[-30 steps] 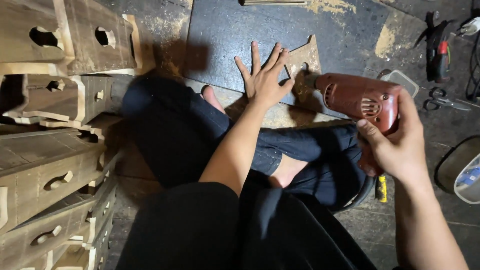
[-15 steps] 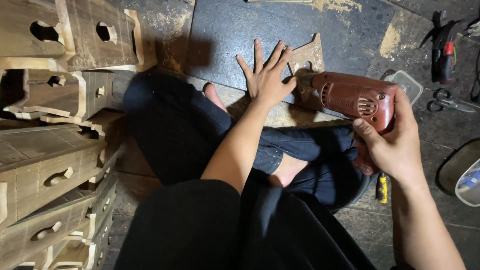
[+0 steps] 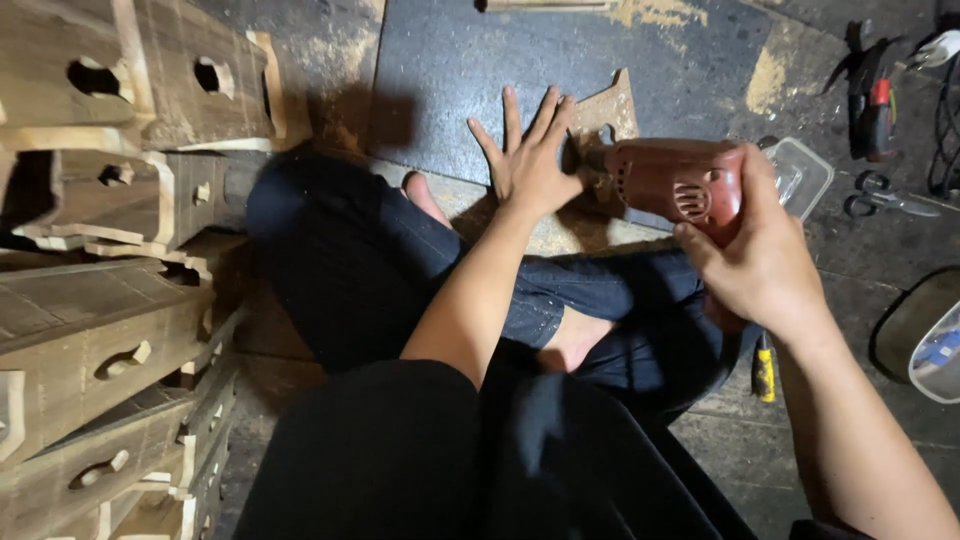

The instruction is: Drilling holes into small wooden components using a handheld power drill while sitting on the floor.

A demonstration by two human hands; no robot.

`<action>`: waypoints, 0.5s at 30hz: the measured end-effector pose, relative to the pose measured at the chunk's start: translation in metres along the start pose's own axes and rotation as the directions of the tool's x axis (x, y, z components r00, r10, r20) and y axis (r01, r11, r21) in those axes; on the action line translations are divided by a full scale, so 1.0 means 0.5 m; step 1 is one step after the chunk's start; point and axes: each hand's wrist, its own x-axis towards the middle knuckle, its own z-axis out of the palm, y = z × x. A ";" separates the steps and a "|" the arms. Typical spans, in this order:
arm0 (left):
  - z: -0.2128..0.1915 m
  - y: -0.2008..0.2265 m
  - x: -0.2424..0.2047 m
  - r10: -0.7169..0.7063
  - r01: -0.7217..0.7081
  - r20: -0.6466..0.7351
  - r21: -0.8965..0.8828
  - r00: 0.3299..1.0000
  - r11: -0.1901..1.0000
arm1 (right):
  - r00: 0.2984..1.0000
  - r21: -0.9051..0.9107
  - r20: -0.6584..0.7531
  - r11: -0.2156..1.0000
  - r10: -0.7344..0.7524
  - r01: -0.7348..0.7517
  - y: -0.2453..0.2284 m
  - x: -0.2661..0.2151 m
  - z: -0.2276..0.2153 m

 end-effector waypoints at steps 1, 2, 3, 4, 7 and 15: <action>0.008 0.001 0.000 0.006 -0.005 -0.011 0.004 1.000 1.000 | 1.000 0.002 -0.012 1.000 -0.005 0.005 -0.010 0.000 0.003; 0.016 0.001 -0.002 0.006 -0.006 -0.026 0.009 1.000 1.000 | 1.000 0.023 0.005 1.000 0.013 -0.013 -0.020 -0.002 0.006; 0.022 0.004 -0.003 0.009 -0.008 -0.042 0.013 0.999 1.000 | 0.999 0.041 0.021 0.999 0.030 -0.031 -0.031 -0.005 0.007; 0.019 0.006 -0.006 0.015 -0.014 -0.056 0.015 0.998 1.000 | 1.000 0.041 0.007 0.999 0.024 -0.024 -0.009 -0.006 0.013; -0.004 0.013 -0.015 0.000 -0.001 -0.032 -0.012 0.999 1.000 | 0.998 0.012 -0.065 1.000 -0.018 0.019 0.023 -0.014 0.019; 0.008 -0.009 0.013 -0.039 -0.031 -0.427 -0.154 0.903 0.988 | 0.847 0.122 -0.529 0.985 -0.042 0.125 0.148 -0.231 -0.042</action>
